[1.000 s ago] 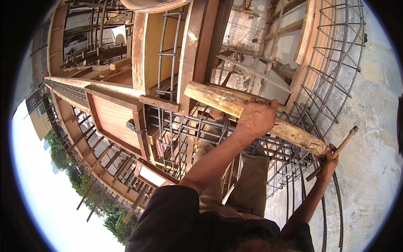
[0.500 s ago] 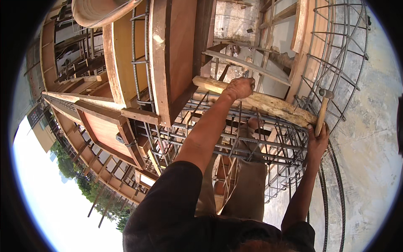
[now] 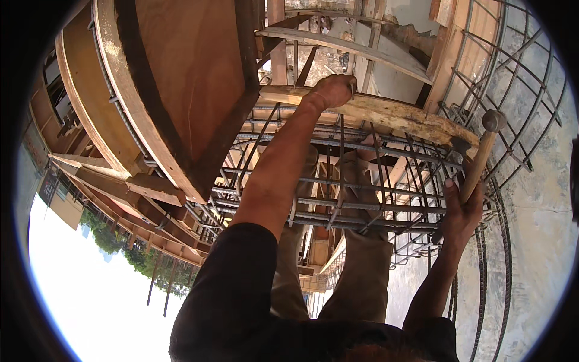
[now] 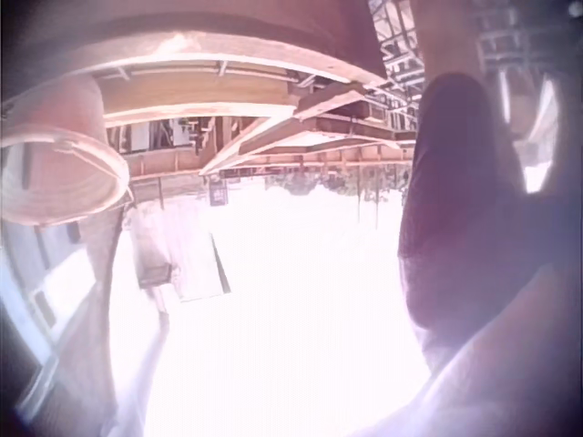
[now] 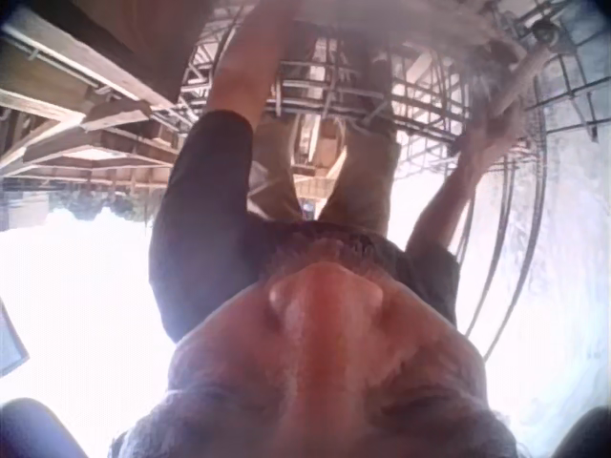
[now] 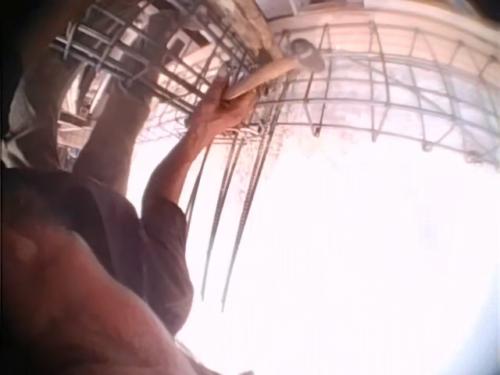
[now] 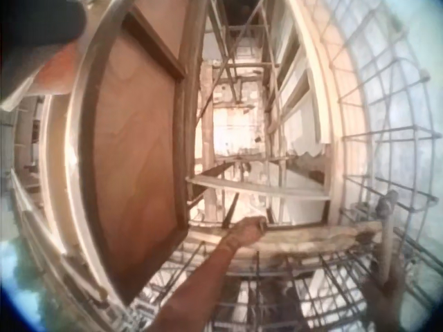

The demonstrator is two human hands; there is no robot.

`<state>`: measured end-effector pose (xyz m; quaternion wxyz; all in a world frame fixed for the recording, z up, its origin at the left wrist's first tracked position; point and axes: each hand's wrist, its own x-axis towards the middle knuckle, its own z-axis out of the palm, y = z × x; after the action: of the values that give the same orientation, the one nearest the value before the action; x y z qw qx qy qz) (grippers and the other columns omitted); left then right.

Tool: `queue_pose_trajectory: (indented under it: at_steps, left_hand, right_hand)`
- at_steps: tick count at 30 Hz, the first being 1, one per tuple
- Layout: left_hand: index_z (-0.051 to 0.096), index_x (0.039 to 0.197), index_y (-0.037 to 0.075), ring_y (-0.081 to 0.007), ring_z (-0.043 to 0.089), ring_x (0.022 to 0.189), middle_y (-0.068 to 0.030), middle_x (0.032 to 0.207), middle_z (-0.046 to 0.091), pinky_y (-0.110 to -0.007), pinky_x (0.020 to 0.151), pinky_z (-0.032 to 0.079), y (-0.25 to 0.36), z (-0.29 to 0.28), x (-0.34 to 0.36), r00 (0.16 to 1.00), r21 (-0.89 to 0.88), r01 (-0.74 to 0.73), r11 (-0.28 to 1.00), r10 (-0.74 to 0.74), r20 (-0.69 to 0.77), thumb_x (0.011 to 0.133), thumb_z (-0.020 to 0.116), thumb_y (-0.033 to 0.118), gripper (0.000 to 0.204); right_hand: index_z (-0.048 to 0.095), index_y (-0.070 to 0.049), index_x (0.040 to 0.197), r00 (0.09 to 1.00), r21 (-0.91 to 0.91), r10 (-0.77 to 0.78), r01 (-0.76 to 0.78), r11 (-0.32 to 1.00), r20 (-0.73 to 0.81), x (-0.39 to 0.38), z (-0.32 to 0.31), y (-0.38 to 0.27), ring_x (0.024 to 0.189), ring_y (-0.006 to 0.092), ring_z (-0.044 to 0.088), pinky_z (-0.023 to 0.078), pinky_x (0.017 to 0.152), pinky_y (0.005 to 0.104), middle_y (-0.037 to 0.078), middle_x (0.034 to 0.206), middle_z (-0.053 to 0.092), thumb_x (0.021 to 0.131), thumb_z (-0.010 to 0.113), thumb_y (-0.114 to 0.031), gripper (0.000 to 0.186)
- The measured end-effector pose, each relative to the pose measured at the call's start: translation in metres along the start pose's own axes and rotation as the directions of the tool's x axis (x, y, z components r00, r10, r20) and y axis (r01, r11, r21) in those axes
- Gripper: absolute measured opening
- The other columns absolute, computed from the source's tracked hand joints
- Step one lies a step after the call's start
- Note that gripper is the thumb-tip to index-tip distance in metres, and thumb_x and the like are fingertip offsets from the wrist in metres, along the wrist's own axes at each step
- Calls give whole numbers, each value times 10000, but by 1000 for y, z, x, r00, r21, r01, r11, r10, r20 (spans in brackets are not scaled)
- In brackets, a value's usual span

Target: The person saws a piece of wood, hammers nails into a wooden beam, and places wooden panels onto a rebar structure.

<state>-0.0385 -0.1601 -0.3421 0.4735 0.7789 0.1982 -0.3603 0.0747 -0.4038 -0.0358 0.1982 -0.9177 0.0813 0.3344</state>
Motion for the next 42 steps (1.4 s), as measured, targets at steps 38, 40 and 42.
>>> queue_pose_trajectory:
  at_steps: [38, 40, 42]
  left_hand:
    - [656, 1144, 5, -414, 670, 1072, -254, 1166, 679, -511, 926, 546, -137, 26, 124, 963, 526, -214, 824, 87, 255, 974, 442, 216, 346]
    - [653, 1078, -23, -416, 672, 1019, -255, 1096, 678, -504, 893, 545, -120, 37, 109, 977, 476, -162, 864, 71, 203, 955, 479, 181, 295]
    - [654, 1015, -50, -424, 670, 965, -258, 1025, 676, -494, 863, 542, -133, 46, 98, 991, 438, -52, 897, -8, 135, 928, 516, 152, 261]
  right_hand:
    - [508, 101, 1339, 985, 425, 169, -139, 894, -35, -36, 62, 37, 816, 124, 645, 499, 682, 242, 87, 938, 668, 839, 817, -199, 660]
    - [516, 97, 1335, 990, 384, 140, -121, 915, -22, -33, 59, 38, 796, 112, 632, 481, 663, 239, 75, 911, 660, 840, 818, -215, 659]
    - [518, 96, 1333, 990, 389, 141, -126, 912, -11, -34, 59, 36, 790, 111, 629, 478, 660, 238, 70, 901, 661, 838, 821, -225, 664]
